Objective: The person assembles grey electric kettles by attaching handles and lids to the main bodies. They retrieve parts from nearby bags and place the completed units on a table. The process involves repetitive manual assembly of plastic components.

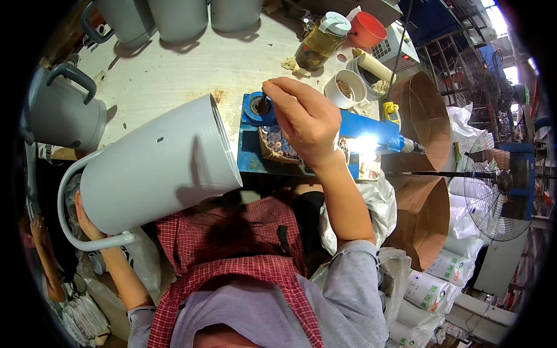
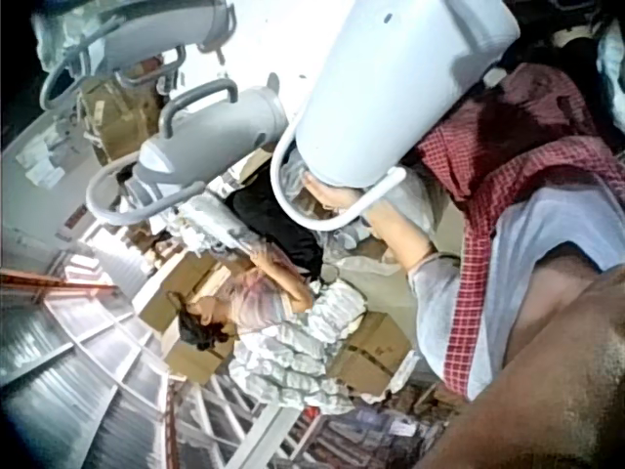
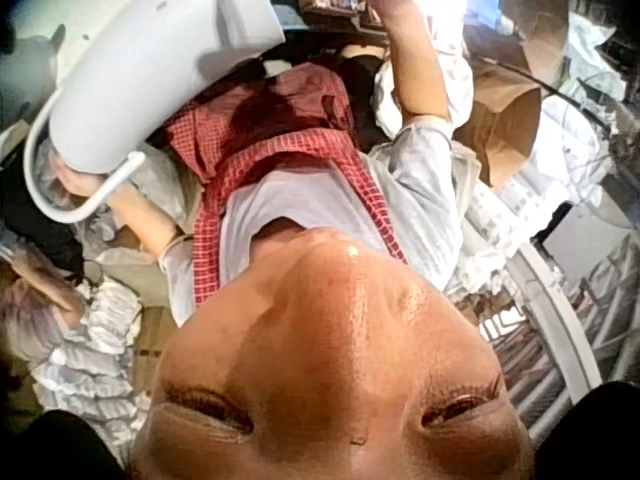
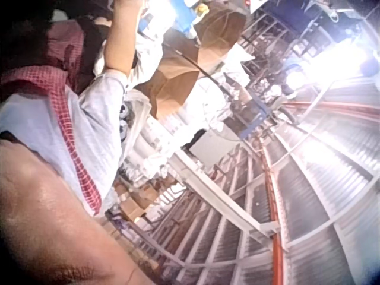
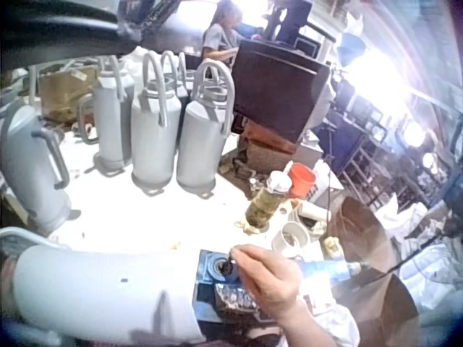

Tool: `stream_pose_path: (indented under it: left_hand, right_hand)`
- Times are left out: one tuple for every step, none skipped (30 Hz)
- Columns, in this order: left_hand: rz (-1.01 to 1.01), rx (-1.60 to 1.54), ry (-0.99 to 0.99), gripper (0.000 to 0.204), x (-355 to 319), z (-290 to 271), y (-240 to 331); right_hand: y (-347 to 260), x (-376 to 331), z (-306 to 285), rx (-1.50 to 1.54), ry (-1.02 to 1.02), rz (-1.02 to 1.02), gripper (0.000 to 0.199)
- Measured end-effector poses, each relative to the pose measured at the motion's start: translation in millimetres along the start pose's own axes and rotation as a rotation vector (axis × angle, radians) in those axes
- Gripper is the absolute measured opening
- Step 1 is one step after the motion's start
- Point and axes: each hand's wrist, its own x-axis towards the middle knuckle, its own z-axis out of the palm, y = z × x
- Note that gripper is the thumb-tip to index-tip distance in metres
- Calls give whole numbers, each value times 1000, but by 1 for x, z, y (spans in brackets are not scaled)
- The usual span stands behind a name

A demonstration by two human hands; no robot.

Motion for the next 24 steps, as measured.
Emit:
stream_pose_path:
  left_hand:
    - [15, 11, -1, 33, 0, 1, -1]
    - [30, 22, -4, 33, -1, 1, -3]
    - [50, 34, -6, 33, 0, 2, -3]
    - [58, 43, -18, 33, 1, 4, -3]
    - [65, 53, -33, 33, 0, 7, -2]
    - [79, 60, -46, 34, 3, 12, -1]
    - [97, 66, -40, 33, 5, 17, -2]
    - [115, 73, -35, 33, 8, 24, -2]
    - [126, 75, -38, 33, 12, 35, -4]
    - [130, 70, -67, 32, 14, 48, -6]
    - [133, 65, -95, 32, 14, 64, -8]
    - [141, 62, -128, 32, 12, 82, -9]
    - [153, 69, -131, 30, 3, 103, -4]
    - [149, 6, -117, 29, 3, 114, -12]
    - [130, 5, -121, 28, -3, 131, -11]
    - [113, 6, -123, 28, -14, 149, -9]
    - [91, -56, -188, 29, -23, 165, -6]
    - [70, -119, -252, 31, -33, 181, -6]
    - [74, -185, -311, 35, -43, 199, -9]
    - [78, -249, -364, 41, -52, 213, -14]
    - [98, -219, -461, 48, -61, 226, -17]
    - [119, -188, -555, 57, -68, 236, -19]
    - [98, -210, -602, 61, -77, 245, -18]
    - [76, -235, -659, 65, -83, 255, -18]
  right_hand:
    - [1, -2, 0, 7, -9, -2, 32]
    - [3, -2, -1, -17, -24, -27, 32]
    - [4, -1, -3, -38, -34, -52, 33]
    - [5, -1, -3, -61, -43, -76, 33]
    - [2, -4, -5, 13, 6, 32, 34]
    - [-4, -7, -8, 87, 61, 135, 34]
    - [-11, -12, -11, 166, 112, 234, 35]
    - [-17, -16, -15, 303, 15, 328, 32]
    - [-25, -21, -23, 427, -85, 424, 29]
    - [-32, -27, -29, 555, -185, 519, 28]
    - [-37, -35, -32, 504, -208, 536, 26]
    - [-40, -46, -33, 455, -225, 554, 25]
    - [-44, -55, -37, 497, -184, 657, 24]
    - [-44, -63, -41, 468, -154, 733, 24]
    - [-41, -72, -49, 437, -122, 814, 23]
    - [-37, -81, -54, 407, -90, 894, 23]
    - [-32, -87, -58, 410, -1, 954, 23]
    - [-24, -97, -62, 413, 88, 1011, 23]
    - [-10, -117, -68, 430, 143, 1045, 26]
    - [5, -137, -73, 451, 193, 1078, 30]
    - [13, -147, -77, 543, 327, 1138, 27]
    - [20, -153, -81, 635, 461, 1192, 25]
    - [25, -156, -85, 683, 518, 1166, 24]
    - [27, -156, -89, 735, 549, 1133, 23]
